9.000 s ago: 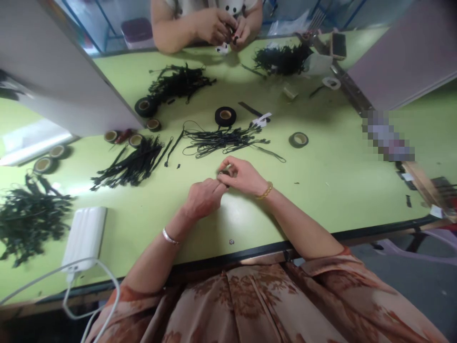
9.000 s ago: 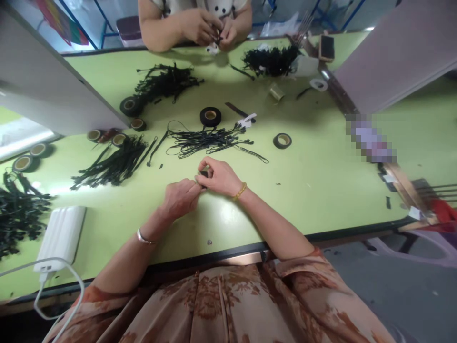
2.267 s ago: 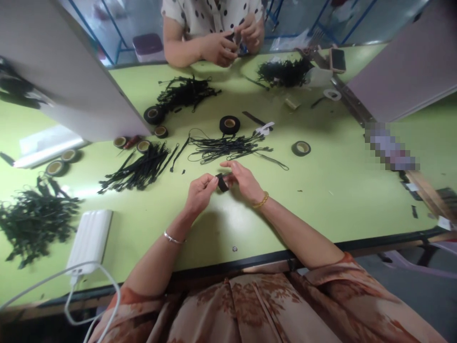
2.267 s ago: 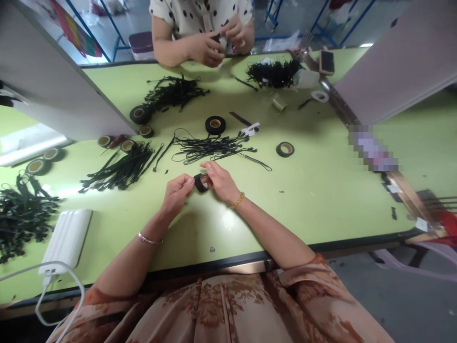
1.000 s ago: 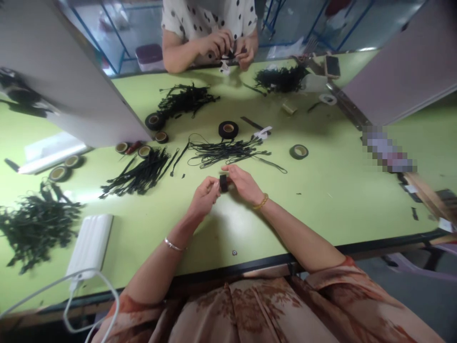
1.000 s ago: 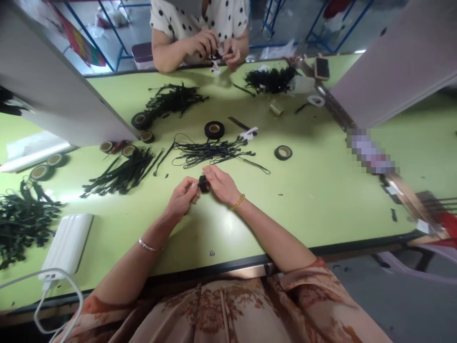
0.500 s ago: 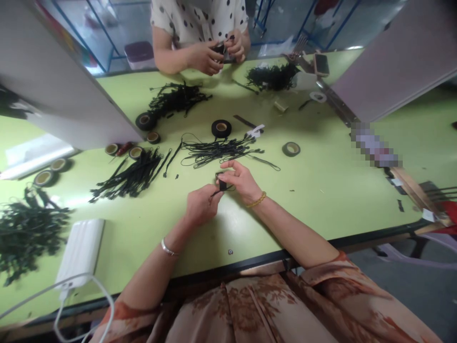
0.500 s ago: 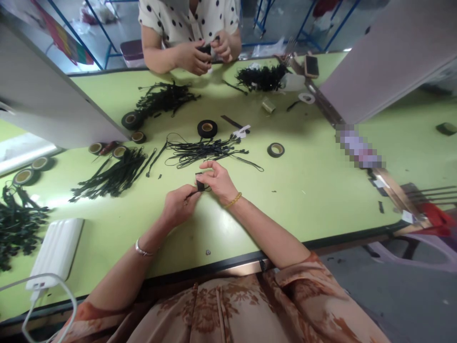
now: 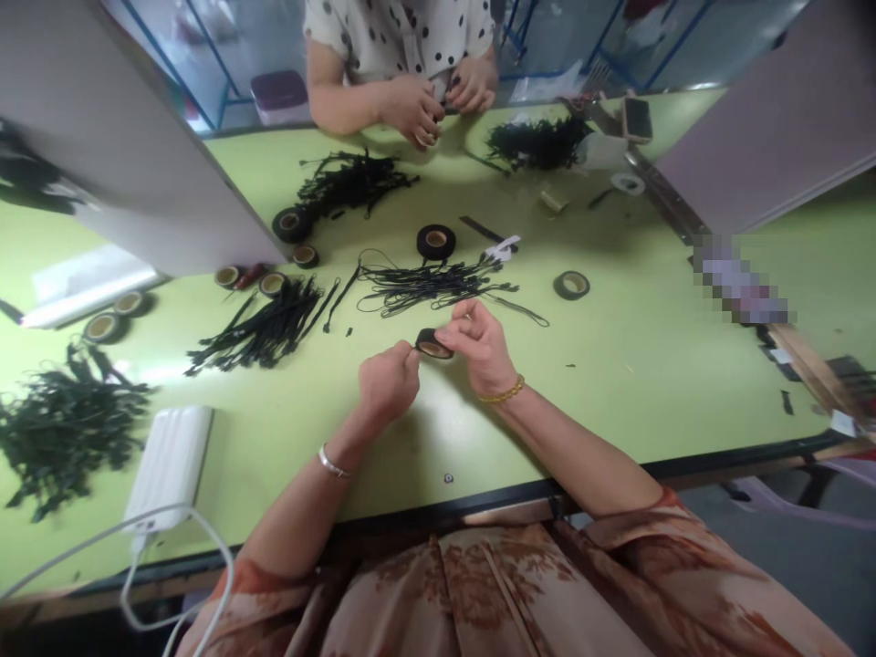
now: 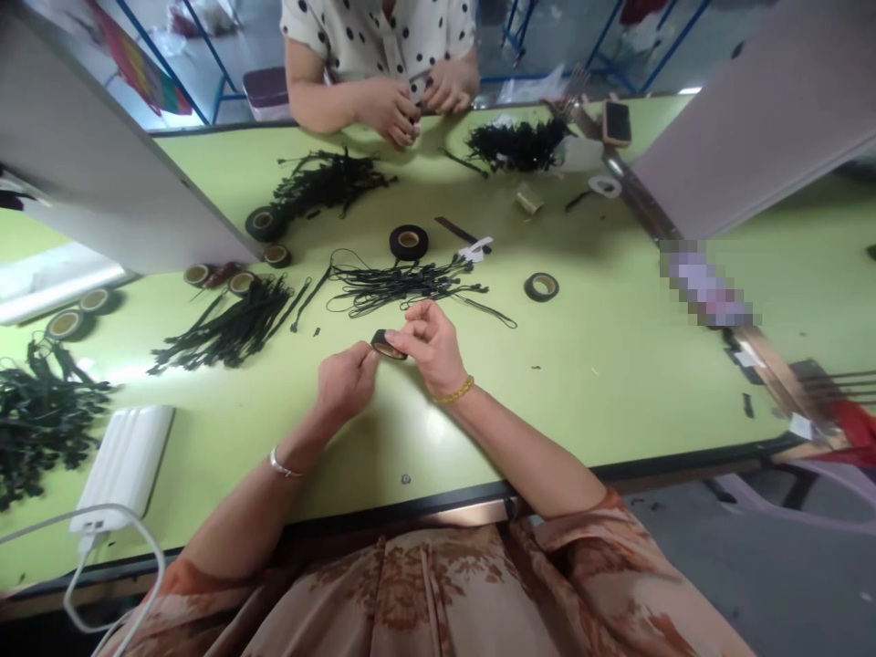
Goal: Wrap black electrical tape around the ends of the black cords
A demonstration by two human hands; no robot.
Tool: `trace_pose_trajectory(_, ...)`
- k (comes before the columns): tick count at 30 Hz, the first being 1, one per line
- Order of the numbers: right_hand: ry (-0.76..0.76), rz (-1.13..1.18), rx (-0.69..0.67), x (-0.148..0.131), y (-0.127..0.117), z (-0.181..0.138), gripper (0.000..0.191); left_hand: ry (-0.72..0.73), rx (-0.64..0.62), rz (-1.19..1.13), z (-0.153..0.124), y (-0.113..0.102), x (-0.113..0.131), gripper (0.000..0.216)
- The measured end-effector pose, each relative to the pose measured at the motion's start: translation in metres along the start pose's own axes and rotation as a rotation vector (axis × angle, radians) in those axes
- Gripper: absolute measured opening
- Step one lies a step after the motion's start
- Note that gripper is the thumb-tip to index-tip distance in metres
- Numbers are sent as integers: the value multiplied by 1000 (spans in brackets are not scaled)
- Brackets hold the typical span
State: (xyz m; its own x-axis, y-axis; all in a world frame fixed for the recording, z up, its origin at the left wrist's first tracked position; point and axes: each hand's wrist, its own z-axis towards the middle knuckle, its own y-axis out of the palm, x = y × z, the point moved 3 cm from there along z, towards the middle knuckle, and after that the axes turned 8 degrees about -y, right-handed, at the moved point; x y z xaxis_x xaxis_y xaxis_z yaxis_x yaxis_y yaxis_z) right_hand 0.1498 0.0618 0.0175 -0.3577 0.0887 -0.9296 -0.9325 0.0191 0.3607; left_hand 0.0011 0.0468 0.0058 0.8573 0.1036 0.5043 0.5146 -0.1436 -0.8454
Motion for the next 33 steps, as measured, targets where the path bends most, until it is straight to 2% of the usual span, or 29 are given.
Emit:
trace_pose_trajectory(4,-45,-25,-60,1,-1,1,42,-78,-15,-552,6,1,-11,28)
trace_pose_trajectory(8,-164,-174,-216,6,-8,9,34,-132,-219,-1092,12,7,-17,31)
trace_pose_trajectory(10,-283,-335,-299,7,-10,12,30,-155,-316,-1254,13,10,-17,34)
trace_pose_trajectory(13,-392,-565,-334,6,-12,14,23,-132,-413,-1316,13,11,-17,38)
trace_pose_trajectory(17,-359,-692,-370,4,-10,14,25,-47,-477,-1141,11,9,-17,36)
trace_pose_trajectory(21,-139,-382,-439,4,-10,16,24,73,-431,-789,9,4,-12,33)
trace_pose_trajectory(24,-33,-257,-442,5,-11,16,33,162,-364,-581,5,5,-6,28)
trace_pose_trajectory(28,10,-351,-384,7,-10,14,44,193,-257,-307,-1,13,0,30)
trace_pose_trajectory(33,-21,-444,-280,8,-6,11,37,230,12,82,-15,12,10,32)
